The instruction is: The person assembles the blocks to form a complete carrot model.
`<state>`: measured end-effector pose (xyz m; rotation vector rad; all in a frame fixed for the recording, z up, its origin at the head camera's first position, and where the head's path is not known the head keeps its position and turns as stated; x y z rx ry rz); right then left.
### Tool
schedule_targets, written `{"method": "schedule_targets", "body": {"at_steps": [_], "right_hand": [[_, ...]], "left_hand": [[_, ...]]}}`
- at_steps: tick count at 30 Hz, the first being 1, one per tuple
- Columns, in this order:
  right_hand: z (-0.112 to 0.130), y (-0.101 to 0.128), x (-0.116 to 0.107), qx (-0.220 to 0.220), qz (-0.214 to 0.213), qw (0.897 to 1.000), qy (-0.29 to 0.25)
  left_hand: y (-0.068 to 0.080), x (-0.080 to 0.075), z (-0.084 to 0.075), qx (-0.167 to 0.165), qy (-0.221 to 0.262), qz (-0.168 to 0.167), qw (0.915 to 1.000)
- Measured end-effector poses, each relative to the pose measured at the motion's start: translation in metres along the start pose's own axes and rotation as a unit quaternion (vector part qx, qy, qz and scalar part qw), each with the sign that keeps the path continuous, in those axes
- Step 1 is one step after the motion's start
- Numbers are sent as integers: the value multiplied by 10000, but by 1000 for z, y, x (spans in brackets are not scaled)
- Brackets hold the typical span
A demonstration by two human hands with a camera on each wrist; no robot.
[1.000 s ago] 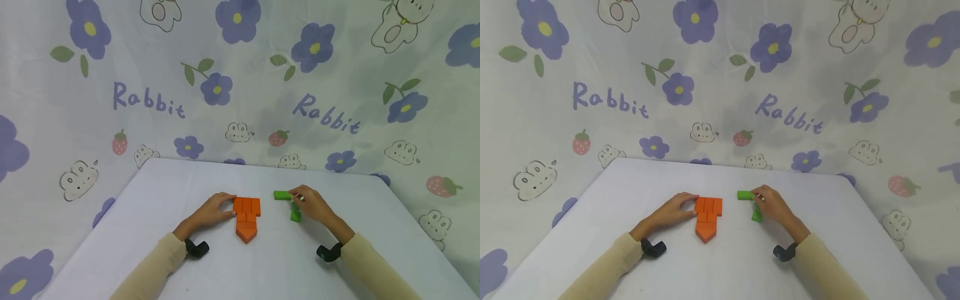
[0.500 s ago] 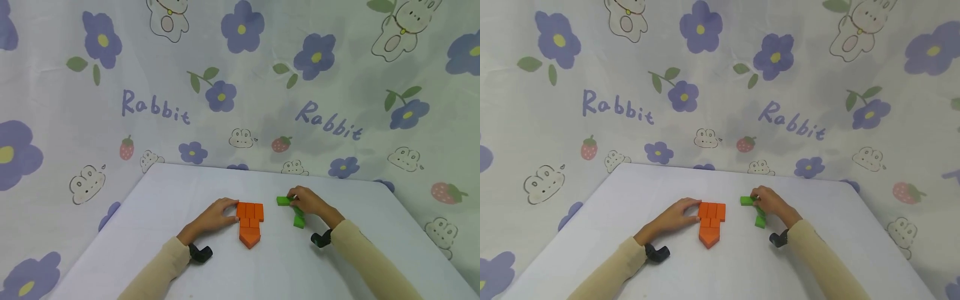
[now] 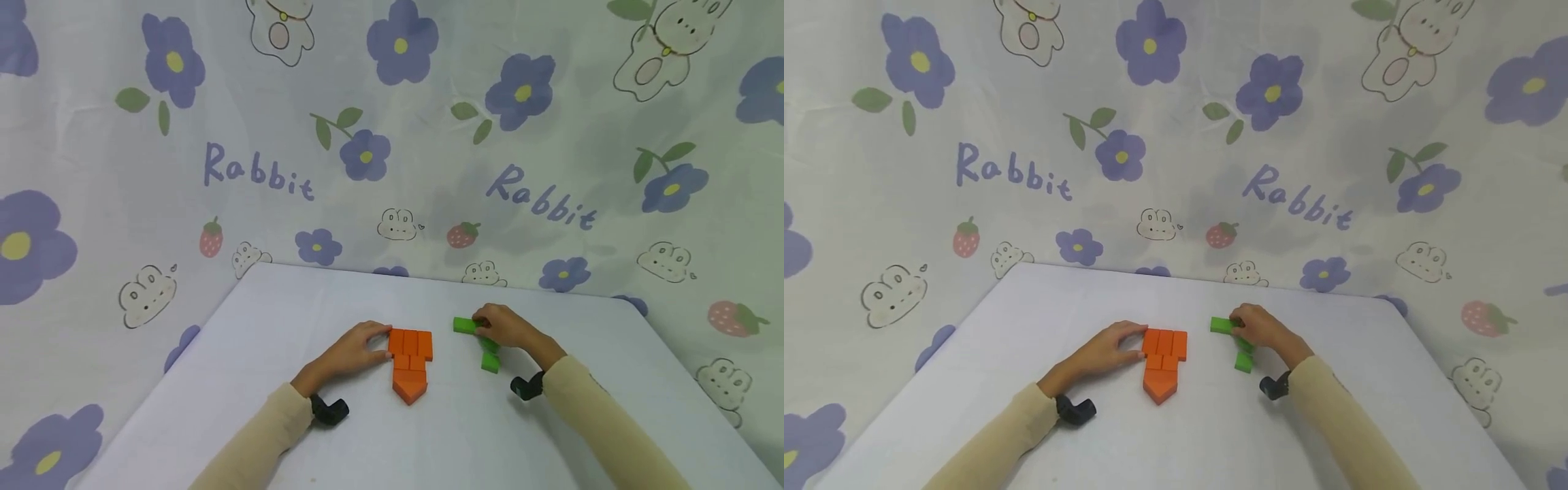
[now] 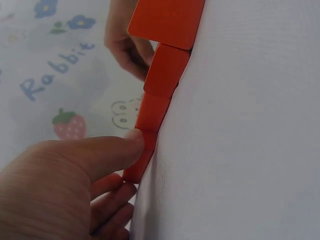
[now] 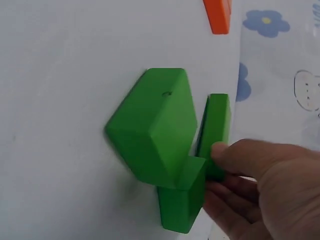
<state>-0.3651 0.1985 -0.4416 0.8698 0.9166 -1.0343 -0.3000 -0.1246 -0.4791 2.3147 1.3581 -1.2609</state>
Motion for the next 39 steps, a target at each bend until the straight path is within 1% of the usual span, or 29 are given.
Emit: {"method": "schedule_targets", "body": {"at_steps": [4,7,10,15,20,26,30,33,37,39], "right_hand": [[0,0,-5,-124,-245,9994,-215],[6,0,-11,-311,-475,9976,-400],[17,1,-17,-493,-612,9958,-469],[42,1,-19,-691,-680,9936,-578],[63,-7,-9,-870,-579,9931,-538],[78,-17,8,-838,-298,9942,-610],[85,-23,16,-809,-158,9942,-692],[87,-28,23,-751,-67,9952,-616],[87,-36,31,-441,119,9977,-493],[87,-39,33,-306,158,9981,-504]], "left_hand": [[-1,1,1,67,32,9,10000],[-1,2,2,92,-6,28,10000],[-1,1,2,83,-17,22,10000],[-2,0,2,72,-43,30,10000],[-3,1,5,15,-85,46,10000],[-2,3,6,135,-1,34,9999],[-3,3,7,149,37,56,9999],[-3,3,7,97,43,73,9999],[-3,2,5,39,29,107,9999],[-2,1,5,64,-13,102,9999]]}}
Point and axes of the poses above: each hand's wrist, its own y-axis away from the middle knuckle, its own x-axis out of the palm, z = x × y, the point moved 4 cm from there along -y, towards the middle knuckle, and after that the axes turned 13 degrees about x, right-handed, at the moved point
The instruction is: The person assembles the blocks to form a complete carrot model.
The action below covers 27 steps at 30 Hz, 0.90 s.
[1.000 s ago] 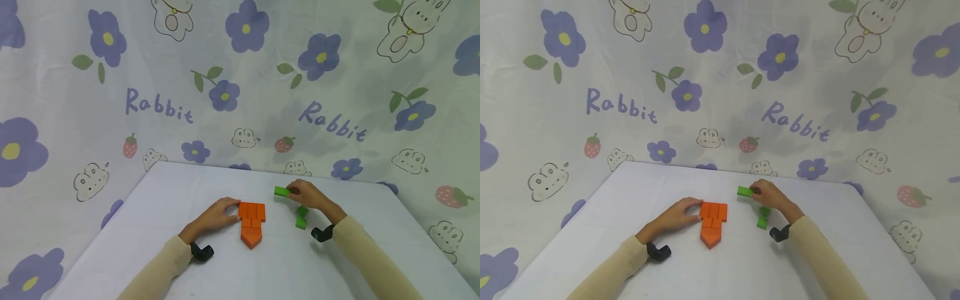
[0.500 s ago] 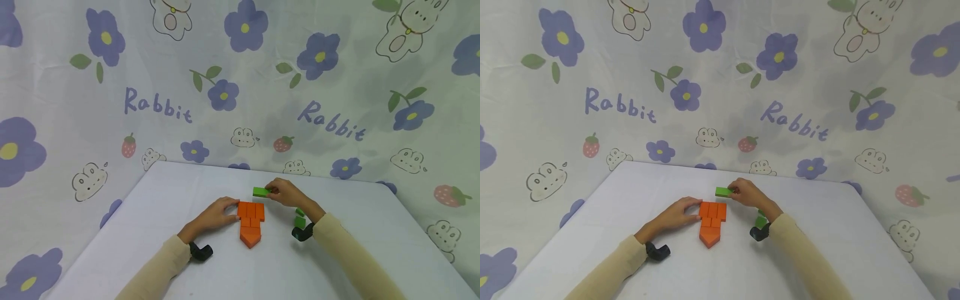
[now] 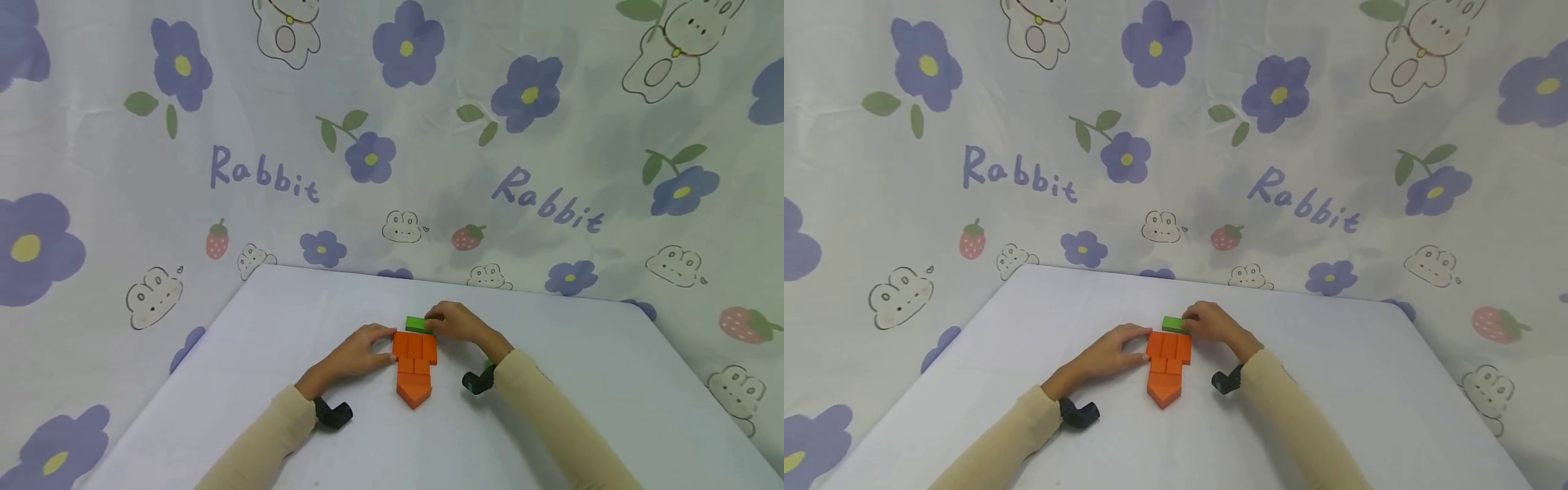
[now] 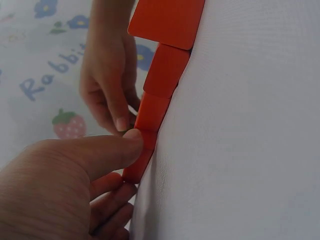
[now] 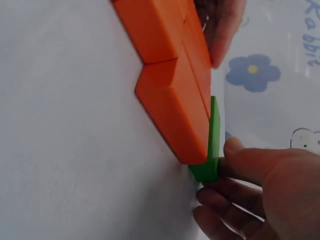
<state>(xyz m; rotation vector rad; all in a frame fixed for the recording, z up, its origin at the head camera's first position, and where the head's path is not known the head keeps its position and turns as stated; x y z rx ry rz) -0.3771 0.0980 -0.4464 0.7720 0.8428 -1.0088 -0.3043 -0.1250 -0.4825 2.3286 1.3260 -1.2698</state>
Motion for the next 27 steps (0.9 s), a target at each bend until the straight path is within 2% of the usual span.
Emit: {"method": "schedule_targets", "body": {"at_steps": [10,22,27], "right_hand": [[2,-7,7,155,188,9994,-237],[4,0,6,-100,163,9998,-74],[5,2,6,-42,156,9998,-111]], "left_hand": [[0,-2,-5,-15,-10,-17,10000],[1,-1,-6,-43,-18,-48,10000],[1,-1,-7,-110,4,-10,9999]]}}
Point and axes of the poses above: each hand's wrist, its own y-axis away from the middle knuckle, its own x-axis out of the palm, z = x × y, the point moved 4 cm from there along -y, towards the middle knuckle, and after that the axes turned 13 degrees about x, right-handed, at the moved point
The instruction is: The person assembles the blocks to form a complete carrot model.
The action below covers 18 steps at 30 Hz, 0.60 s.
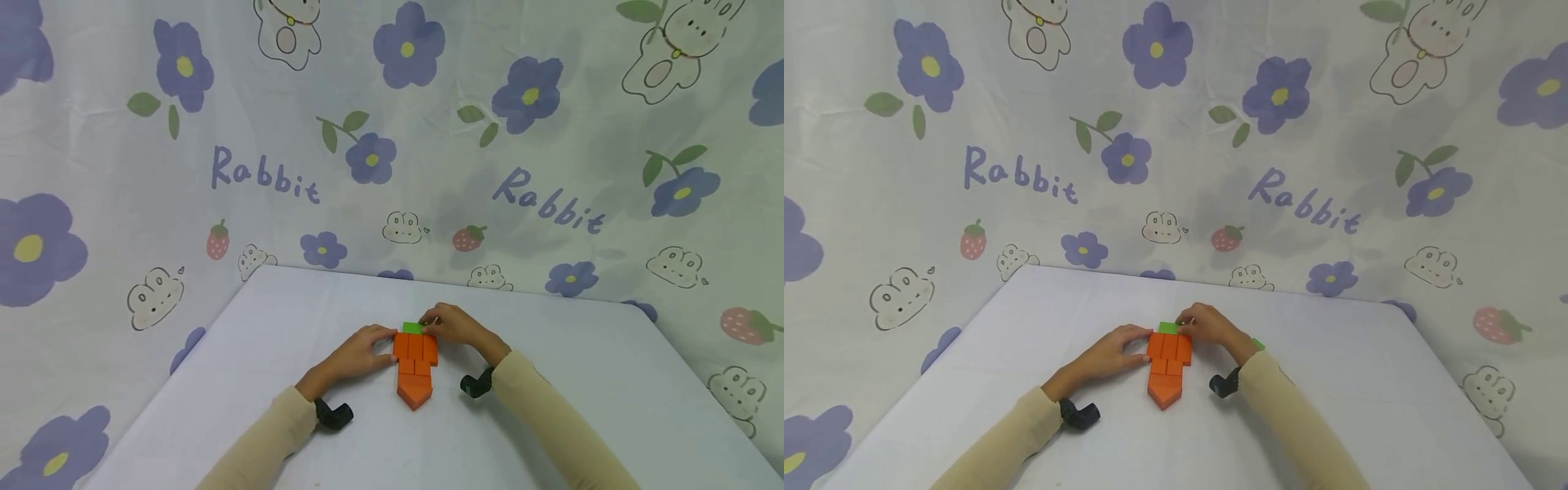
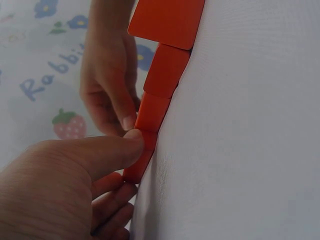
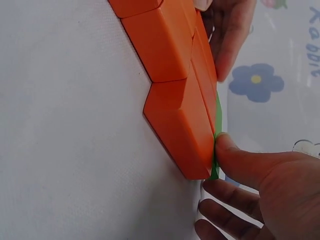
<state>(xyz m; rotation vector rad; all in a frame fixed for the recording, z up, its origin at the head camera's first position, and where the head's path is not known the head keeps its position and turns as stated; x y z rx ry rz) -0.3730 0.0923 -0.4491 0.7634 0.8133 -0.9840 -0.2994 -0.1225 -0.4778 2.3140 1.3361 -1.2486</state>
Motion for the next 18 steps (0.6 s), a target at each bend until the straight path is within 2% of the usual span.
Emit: {"method": "schedule_targets", "body": {"at_steps": [11,18], "right_hand": [[1,5,0,-28,-206,9997,-93],[-8,26,-24,-225,-1122,9929,-321]], "left_hand": [[0,0,1,48,-37,-33,10000],[0,0,1,14,-20,-46,10000]]}}
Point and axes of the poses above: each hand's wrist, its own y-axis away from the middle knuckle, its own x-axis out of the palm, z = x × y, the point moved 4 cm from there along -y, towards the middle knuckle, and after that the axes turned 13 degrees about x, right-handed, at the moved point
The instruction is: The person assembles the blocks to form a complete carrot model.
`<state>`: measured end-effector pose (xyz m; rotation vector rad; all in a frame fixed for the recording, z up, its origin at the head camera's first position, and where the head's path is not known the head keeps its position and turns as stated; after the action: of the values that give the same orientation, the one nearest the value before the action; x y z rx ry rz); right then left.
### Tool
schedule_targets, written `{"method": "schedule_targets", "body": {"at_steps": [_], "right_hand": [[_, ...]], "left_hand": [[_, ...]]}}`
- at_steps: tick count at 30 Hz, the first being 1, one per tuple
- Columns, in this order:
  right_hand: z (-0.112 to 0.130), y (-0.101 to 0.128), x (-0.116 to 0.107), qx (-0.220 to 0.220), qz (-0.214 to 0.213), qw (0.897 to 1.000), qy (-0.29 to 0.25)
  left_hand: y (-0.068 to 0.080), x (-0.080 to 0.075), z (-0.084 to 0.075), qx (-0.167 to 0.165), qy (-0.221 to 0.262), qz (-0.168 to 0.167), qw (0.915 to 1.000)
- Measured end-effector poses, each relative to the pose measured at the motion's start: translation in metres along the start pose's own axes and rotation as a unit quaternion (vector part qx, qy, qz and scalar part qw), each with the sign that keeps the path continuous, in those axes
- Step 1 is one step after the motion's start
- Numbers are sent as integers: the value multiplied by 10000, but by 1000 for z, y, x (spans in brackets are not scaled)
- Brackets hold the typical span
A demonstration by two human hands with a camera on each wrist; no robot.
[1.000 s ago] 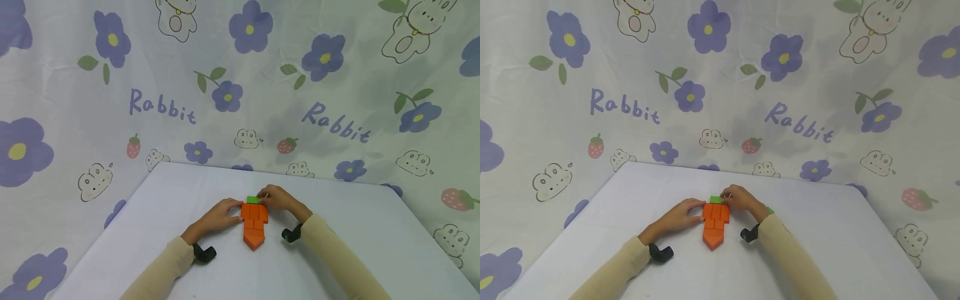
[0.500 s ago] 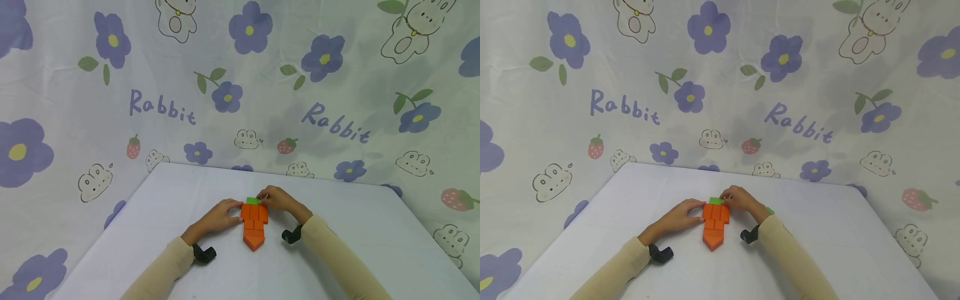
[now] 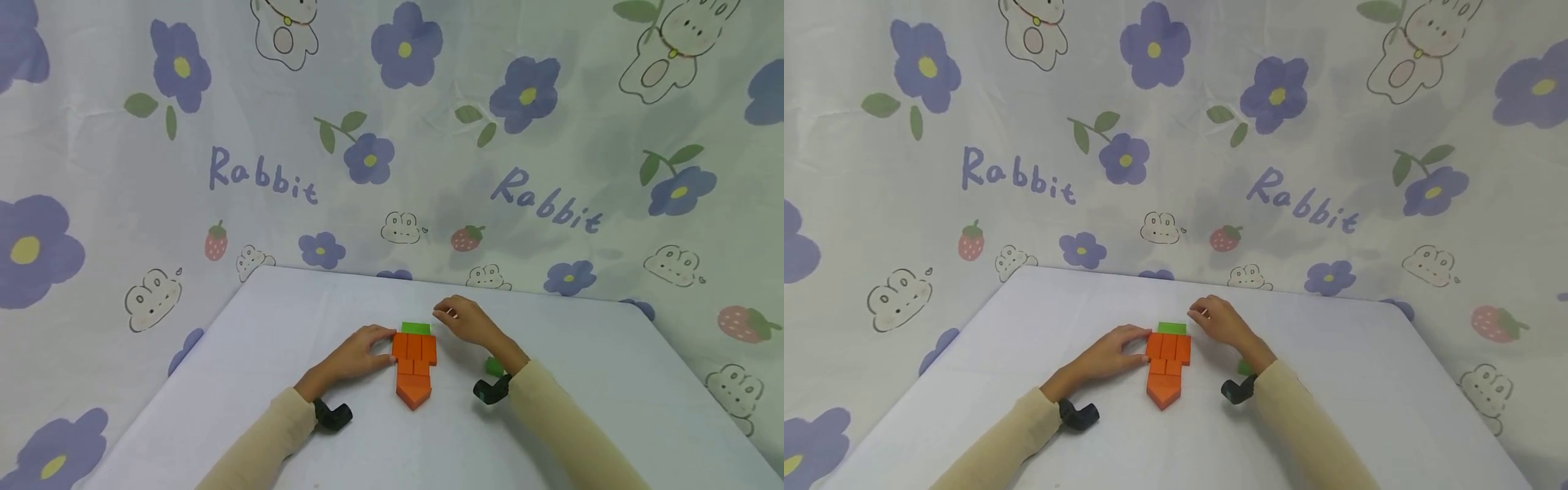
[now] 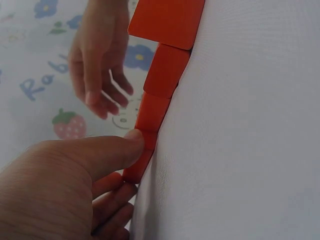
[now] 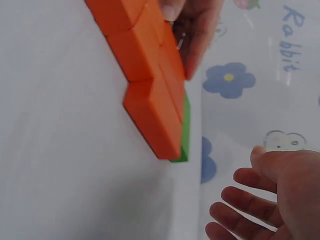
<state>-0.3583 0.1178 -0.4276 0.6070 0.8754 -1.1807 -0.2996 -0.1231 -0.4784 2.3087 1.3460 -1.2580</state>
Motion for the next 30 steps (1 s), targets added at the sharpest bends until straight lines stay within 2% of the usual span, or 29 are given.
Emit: {"method": "schedule_targets", "body": {"at_steps": [5,9,13,17,20,23,26,30], "right_hand": [[-8,25,-31,-190,-170,9997,45],[-21,48,-48,-95,-256,9996,71],[-43,68,-56,135,-457,9989,44],[-76,82,-53,393,-877,9953,-100],[-105,88,-46,704,-1264,9892,-221],[-131,93,-36,1030,-1456,9831,-422],[-142,94,-28,1103,-1346,9823,-698],[-139,90,-22,942,-1090,9863,-801]], "left_hand": [[-2,-1,0,94,-132,-33,9999],[-3,-2,0,100,-148,-26,9998],[-3,-1,2,54,-125,-24,9999],[-4,1,3,32,-95,-2,10000],[-5,3,3,48,-46,-10,10000],[-5,5,4,2,-46,44,10000],[-5,6,5,-62,-69,35,10000],[-2,4,5,-91,-101,-75,9999]]}}
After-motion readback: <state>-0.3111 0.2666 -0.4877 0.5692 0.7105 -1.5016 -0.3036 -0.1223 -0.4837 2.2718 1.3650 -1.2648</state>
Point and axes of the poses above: each hand's wrist, its own y-axis away from the middle knuckle, its own x-axis out of the palm, z = x × y, the point moved 4 cm from there along -y, towards the middle knuckle, and after that the axes turned 13 degrees about x, right-handed, at the moved point
